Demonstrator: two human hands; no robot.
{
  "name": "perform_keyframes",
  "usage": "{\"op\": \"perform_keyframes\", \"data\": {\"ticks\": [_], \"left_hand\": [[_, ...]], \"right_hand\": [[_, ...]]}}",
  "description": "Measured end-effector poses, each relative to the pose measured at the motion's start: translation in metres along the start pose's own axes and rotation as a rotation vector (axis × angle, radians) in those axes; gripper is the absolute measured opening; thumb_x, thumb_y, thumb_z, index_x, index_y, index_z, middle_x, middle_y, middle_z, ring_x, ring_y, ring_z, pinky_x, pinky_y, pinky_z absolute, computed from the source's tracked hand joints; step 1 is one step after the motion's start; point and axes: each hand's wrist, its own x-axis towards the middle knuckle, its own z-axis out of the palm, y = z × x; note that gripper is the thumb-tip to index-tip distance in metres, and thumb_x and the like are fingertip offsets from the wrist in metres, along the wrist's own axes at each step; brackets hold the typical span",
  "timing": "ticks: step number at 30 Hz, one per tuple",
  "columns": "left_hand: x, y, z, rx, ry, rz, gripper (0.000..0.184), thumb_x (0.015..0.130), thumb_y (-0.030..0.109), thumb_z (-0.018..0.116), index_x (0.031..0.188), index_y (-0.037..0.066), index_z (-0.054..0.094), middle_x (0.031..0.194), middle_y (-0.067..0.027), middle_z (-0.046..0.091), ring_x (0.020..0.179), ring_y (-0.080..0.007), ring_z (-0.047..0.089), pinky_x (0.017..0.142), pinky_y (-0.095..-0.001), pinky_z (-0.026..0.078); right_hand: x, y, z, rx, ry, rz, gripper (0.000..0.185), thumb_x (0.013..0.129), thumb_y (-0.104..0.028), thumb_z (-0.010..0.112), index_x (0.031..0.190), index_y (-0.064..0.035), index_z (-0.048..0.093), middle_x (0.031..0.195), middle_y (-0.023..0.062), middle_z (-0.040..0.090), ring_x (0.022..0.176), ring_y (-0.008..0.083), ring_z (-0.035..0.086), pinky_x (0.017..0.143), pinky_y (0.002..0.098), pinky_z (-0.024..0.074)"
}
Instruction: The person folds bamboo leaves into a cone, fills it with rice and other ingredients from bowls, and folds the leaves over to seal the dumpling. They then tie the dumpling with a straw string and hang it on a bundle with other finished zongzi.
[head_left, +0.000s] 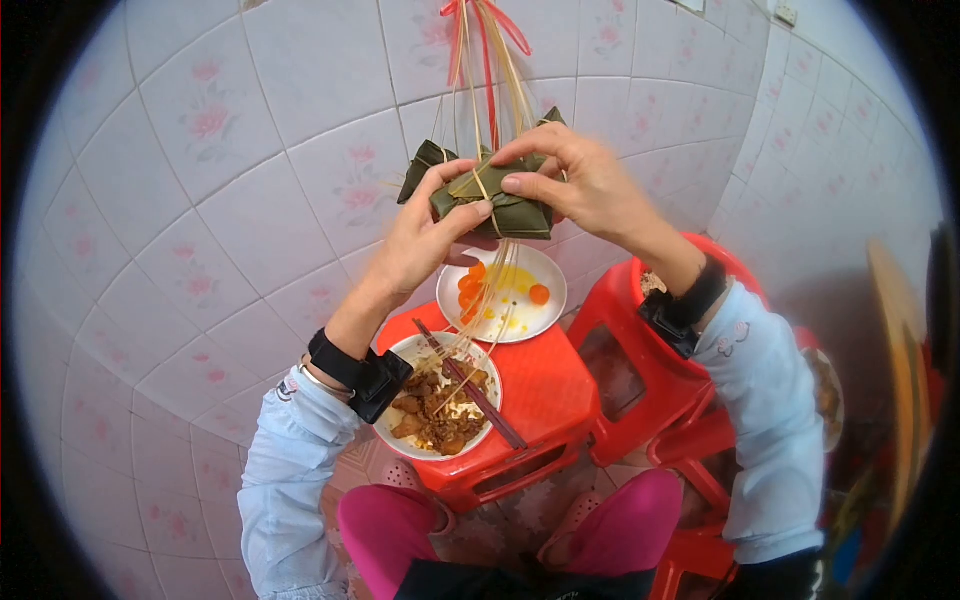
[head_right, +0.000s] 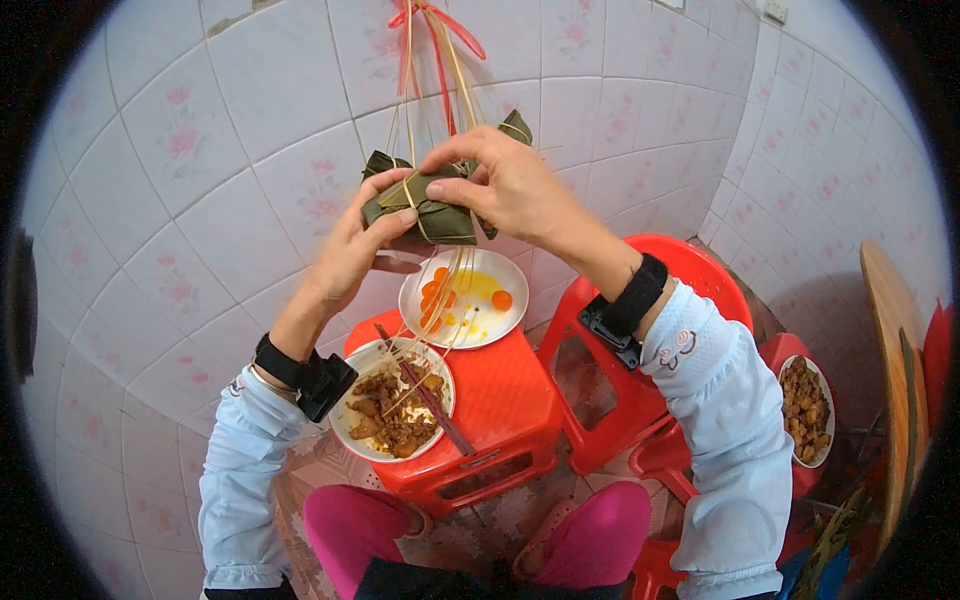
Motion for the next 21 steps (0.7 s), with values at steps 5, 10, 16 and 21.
{"op": "perform_keyframes", "data": {"ticks": [5, 10, 16, 21], "left_hand": [[0.000, -0.010, 0.003, -0.107, -0.024, 0.020, 0.054, 0.093, 0.024, 0.054, 0.139, 0.013, 0.029, 0.112, -0.0126, 0.060, 0.087, -0.0244, 0.068, 0.071, -0.0338, 0.058], [-0.001, -0.014, 0.006, -0.147, -0.019, 0.062, 0.052, 0.094, 0.021, 0.052, 0.140, 0.012, 0.027, 0.112, -0.0138, 0.059, 0.088, -0.0256, 0.068, 0.072, -0.0347, 0.059], [-0.003, -0.010, 0.005, -0.151, -0.029, 0.085, 0.055, 0.093, 0.016, 0.052, 0.141, 0.008, 0.025, 0.112, -0.0154, 0.060, 0.088, -0.0269, 0.068, 0.074, -0.0345, 0.059], [-0.002, -0.010, 0.004, -0.206, -0.056, 0.072, 0.060, 0.087, 0.006, 0.050, 0.141, 0.008, 0.025, 0.111, -0.0172, 0.060, 0.088, -0.0283, 0.068, 0.074, -0.0345, 0.059]], "right_hand": [[0.002, 0.006, 0.008, -0.162, 0.017, -0.093, 0.019, 0.083, -0.013, 0.068, 0.101, -0.0095, 0.066, 0.097, 0.0043, 0.054, 0.066, 0.0095, 0.058, 0.050, 0.0242, 0.0485], [0.001, 0.003, 0.015, -0.296, 0.083, -0.149, 0.018, 0.081, -0.011, 0.069, 0.098, -0.0099, 0.067, 0.096, 0.0049, 0.053, 0.064, 0.0101, 0.053, 0.056, 0.0245, 0.0484], [-0.003, -0.003, 0.016, -0.258, 0.141, -0.142, 0.014, 0.079, -0.018, 0.070, 0.090, -0.0112, 0.068, 0.098, 0.0097, 0.057, 0.076, 0.0224, 0.058, 0.068, 0.0332, 0.0488], [-0.007, -0.004, 0.015, -0.308, 0.163, -0.243, 0.011, 0.079, -0.017, 0.069, 0.088, -0.0110, 0.067, 0.099, 0.0099, 0.057, 0.082, 0.0252, 0.058, 0.070, 0.0345, 0.0480]]}}
